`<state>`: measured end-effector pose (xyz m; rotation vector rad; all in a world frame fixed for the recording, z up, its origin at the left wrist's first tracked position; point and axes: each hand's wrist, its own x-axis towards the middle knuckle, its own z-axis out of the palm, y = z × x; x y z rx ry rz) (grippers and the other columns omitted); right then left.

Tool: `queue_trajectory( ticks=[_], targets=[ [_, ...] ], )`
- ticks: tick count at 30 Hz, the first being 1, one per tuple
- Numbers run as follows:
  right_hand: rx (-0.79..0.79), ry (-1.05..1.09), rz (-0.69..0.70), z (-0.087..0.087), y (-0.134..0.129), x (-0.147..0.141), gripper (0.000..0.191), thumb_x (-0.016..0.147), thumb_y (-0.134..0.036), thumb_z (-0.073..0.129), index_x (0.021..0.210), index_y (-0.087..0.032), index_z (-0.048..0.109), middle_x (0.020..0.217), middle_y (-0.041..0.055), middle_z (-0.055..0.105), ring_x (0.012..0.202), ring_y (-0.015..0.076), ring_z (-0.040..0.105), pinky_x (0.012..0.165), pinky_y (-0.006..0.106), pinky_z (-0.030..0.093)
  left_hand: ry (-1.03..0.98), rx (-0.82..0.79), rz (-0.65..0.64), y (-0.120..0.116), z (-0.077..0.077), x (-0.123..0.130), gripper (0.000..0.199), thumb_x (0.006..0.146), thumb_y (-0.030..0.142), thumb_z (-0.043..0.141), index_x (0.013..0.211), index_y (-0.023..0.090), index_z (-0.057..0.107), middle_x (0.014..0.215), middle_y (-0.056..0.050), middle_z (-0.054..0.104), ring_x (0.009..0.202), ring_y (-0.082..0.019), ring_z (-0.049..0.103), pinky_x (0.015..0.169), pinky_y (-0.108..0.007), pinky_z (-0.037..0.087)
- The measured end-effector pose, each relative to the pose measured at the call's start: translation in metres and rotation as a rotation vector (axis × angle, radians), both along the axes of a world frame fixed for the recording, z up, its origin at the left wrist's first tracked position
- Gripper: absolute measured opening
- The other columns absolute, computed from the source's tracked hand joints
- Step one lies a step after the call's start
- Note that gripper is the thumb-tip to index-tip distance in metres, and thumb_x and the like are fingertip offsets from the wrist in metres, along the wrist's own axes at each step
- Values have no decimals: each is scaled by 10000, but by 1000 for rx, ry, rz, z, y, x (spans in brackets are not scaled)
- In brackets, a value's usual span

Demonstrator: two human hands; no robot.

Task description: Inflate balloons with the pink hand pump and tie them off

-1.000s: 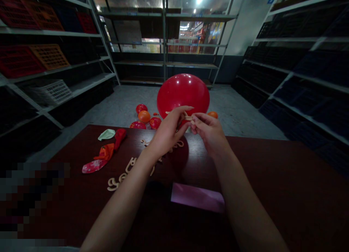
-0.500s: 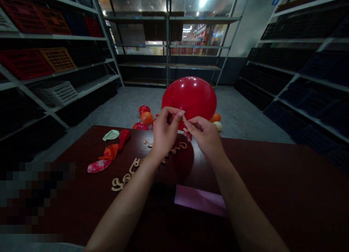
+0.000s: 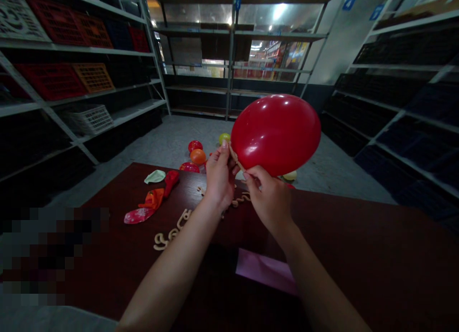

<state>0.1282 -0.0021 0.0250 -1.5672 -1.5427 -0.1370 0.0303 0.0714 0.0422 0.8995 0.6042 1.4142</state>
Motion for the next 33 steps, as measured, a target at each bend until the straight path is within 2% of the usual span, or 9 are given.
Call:
queue_trajectory(
  ticks=[5, 9, 12, 15, 19, 26, 33],
  targets=[
    [-16, 341, 129, 3, 3, 8, 182, 934, -378, 573, 859, -236, 659, 693, 3, 709, 606, 149, 656, 584, 270, 474, 49, 106, -50, -2, -7, 10, 361, 996, 550, 507, 874, 218, 583, 710, 16, 553, 570, -90, 511, 516, -206, 425],
    [-1, 557, 191, 6, 5, 14, 195, 898, -404, 626, 842, -218, 651, 636, -23, 661, 495, 109, 576, 501, 248, 447, 149, 254, -120, -2, -11, 14, 204, 921, 402, 676, 982, 207, 684, 874, -22, 657, 684, -105, 574, 592, -216, 486],
    [1, 633, 232, 7, 5, 15, 192, 885, -397, 639, 831, -213, 649, 603, -40, 628, 465, 96, 546, 485, 244, 436, 190, 306, -112, 1, -15, 13, 155, 880, 337, 729, 918, 189, 698, 799, -8, 643, 635, -96, 542, 576, -213, 471],
    [-38, 617, 236, 5, 5, 16, 178, 887, -380, 629, 816, -218, 643, 596, -42, 626, 466, 95, 544, 488, 244, 431, 142, 256, -62, 5, -17, 12, 221, 906, 387, 700, 828, 186, 652, 684, 19, 575, 556, -84, 488, 526, -208, 424],
    [-140, 497, 228, -1, 7, 15, 178, 904, -367, 597, 794, -229, 619, 606, -34, 644, 495, 108, 572, 515, 250, 428, -19, 87, -30, 7, -13, 7, 266, 929, 434, 672, 826, 195, 617, 641, 38, 537, 479, -65, 427, 448, -196, 340],
    [-178, 329, 215, -7, 10, 13, 180, 908, -363, 564, 780, -240, 591, 615, -27, 639, 570, 132, 601, 573, 257, 416, -248, -158, -49, 3, -1, -2, 208, 893, 337, 730, 819, 162, 644, 624, 45, 535, 451, -37, 408, 408, -166, 270],
    [-197, 242, 203, -5, 7, 8, 181, 908, -347, 552, 771, -237, 599, 623, -23, 636, 582, 136, 587, 634, 278, 425, -302, -269, -38, 6, 2, -7, 183, 896, 294, 720, 782, 167, 654, 581, 52, 517, 423, -35, 389, 405, -168, 258]
  ],
)
